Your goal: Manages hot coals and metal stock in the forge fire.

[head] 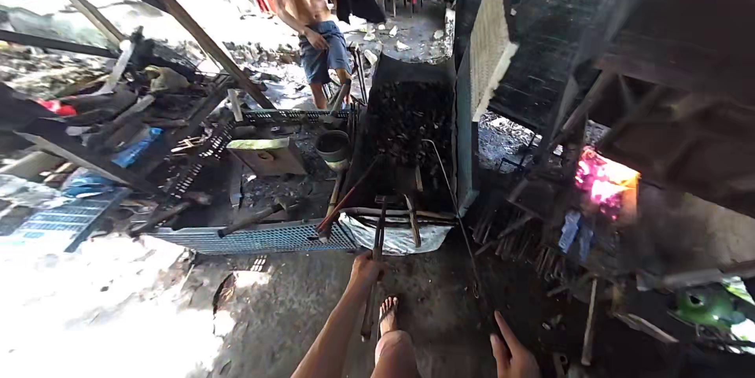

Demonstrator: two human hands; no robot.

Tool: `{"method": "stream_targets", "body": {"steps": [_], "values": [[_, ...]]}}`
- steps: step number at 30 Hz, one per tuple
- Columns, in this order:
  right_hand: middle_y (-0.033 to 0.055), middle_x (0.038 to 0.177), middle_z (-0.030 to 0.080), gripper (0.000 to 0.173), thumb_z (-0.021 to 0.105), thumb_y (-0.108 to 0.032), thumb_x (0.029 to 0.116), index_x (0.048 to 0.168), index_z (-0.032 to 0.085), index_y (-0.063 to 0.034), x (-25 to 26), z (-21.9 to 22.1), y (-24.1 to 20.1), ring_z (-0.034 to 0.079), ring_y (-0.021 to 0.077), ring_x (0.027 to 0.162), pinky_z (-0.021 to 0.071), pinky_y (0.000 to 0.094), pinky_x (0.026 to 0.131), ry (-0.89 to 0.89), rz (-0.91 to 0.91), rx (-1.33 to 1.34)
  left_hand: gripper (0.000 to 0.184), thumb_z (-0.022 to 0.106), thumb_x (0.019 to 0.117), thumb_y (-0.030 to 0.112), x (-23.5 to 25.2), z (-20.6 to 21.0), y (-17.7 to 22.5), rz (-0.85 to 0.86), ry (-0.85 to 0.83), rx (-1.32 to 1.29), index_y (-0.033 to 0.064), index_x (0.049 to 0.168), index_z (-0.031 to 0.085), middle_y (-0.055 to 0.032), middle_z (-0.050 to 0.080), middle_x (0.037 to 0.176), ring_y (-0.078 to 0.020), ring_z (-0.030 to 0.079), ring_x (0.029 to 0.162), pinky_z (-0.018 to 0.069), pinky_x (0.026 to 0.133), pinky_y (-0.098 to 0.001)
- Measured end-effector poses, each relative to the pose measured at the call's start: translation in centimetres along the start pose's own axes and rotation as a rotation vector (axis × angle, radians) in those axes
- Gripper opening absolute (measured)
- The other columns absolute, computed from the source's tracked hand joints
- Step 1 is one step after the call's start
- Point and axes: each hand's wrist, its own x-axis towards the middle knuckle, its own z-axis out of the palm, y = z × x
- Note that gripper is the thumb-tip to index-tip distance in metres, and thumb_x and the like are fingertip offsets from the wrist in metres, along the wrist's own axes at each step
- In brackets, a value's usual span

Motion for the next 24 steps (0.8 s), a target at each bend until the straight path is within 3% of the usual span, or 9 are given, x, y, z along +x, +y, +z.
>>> {"method": "stream_targets", "body": {"steps": [4,7,10,11,13,16,19,21,24], "values": [[0.0156,0.094,0.073,0.047,0.053,-0.018,0.1045,0.15,0.053,-0.007,17.5,4.8,-7.8,0.069,0.0239,0.072,0.0608,0.0468,0.072,-0.072,0.131,0.064,0.039,0.077,0.0817,0.002,12.2,-2.3,3.8,0.036,-0.032,0.152,-0.0009,0.118,0.065,-0.0148,0.069,0.088,-0.0225,0.066,0.065,0.0583,0.061,-0.0402],[0.0153,0.093,0.069,0.045,0.051,-0.02,0.1056,0.149,0.054,-0.0079,31.5,8.7,-12.2,0.065,0.0231,0.071,0.0576,0.0436,0.067,-0.055,0.208,0.05,0.042,0.075,0.0862,0.014,21.1,-3.7,7.1,0.085,-0.083,0.362,0.0004,0.123,0.063,-0.0198,0.069,0.102,-0.0317,0.069,0.084,0.0589,0.076,-0.0525],[0.0194,0.133,0.066,0.046,0.048,-0.021,0.1072,0.151,0.053,-0.0109,39.6,12.0,-13.8,0.067,0.0322,0.118,0.0517,0.0508,0.103,-0.086,0.241,-0.204,0.062,0.069,0.0946,0.029,26.1,-4.4,9.5,0.032,-0.072,0.609,0.0067,0.147,0.045,-0.0251,0.065,0.125,-0.0415,0.067,0.112,0.0544,0.093,-0.0624],[0.0196,0.138,0.064,0.046,0.046,-0.021,0.1077,0.153,0.051,-0.012,39.9,12.8,-13.5,0.064,0.034,0.124,0.0481,0.0523,0.108,-0.105,0.24,-0.275,0.068,0.066,0.0964,0.033,26.1,-4.1,10.2,0.013,-0.028,0.687,0.0103,0.154,0.038,-0.0257,0.061,0.134,-0.0433,0.064,0.12,0.0532,0.096,-0.0634],[0.02,0.134,0.067,0.048,0.045,-0.022,0.1082,0.156,0.048,-0.0135,37.5,12.7,-12.8,0.066,0.0366,0.12,0.05,0.055,0.105,-0.137,0.229,-0.398,0.071,0.062,0.0982,0.035,24.8,-3.2,10.5,0.034,0.039,0.739,0.0148,0.16,0.033,-0.0249,0.053,0.147,-0.0444,0.057,0.13,0.0504,0.101,-0.0631],[0.0227,0.115,0.073,0.047,0.048,-0.019,0.1081,0.154,0.049,-0.0101,29.8,9.9,-14.0,0.073,0.04,0.1,0.056,0.0588,0.092,-0.127,0.237,-0.467,0.054,0.06,0.1009,0.039,21.8,-1.8,7.8,0.001,-0.139,0.679,0.0127,0.147,0.05,-0.0201,0.064,0.135,-0.0403,0.066,0.12,0.0537,0.096,-0.064],[0.0235,0.114,0.074,0.044,0.053,-0.013,0.1046,0.148,0.056,-0.0044,25.0,7.1,-16.3,0.075,0.0404,0.09,0.0588,0.0586,0.084,-0.041,0.128,-0.448,0.06,0.069,0.0972,0.043,19.6,1.8,2.7,-0.096,-0.43,0.366,0.0018,0.139,0.057,-0.0242,0.067,0.126,-0.039,0.066,0.116,0.0524,0.1,-0.0608],[0.0219,0.107,0.076,0.044,0.054,-0.014,0.1034,0.147,0.058,-0.0046,26.0,6.4,-17.8,0.075,0.0367,0.081,0.0599,0.0564,0.077,-0.032,0.046,-0.46,0.077,0.075,0.0941,0.045,19.1,5.4,0.6,-0.209,-0.517,0.043,0.0007,0.15,0.045,-0.0252,0.063,0.132,-0.035,0.065,0.116,0.0539,0.099,-0.0535],[0.0205,0.109,0.075,0.046,0.05,-0.019,0.1066,0.152,0.053,-0.012,32.0,8.2,-21.0,0.074,0.0373,0.089,0.0584,0.0578,0.083,-0.17,0.056,-0.507,0.079,0.075,0.0959,0.036,20.0,9.9,0.6,-0.282,-0.478,-0.23,0.0052,0.155,0.032,-0.0263,0.061,0.13,-0.035,0.066,0.105,0.0572,0.086,-0.0523]]}}
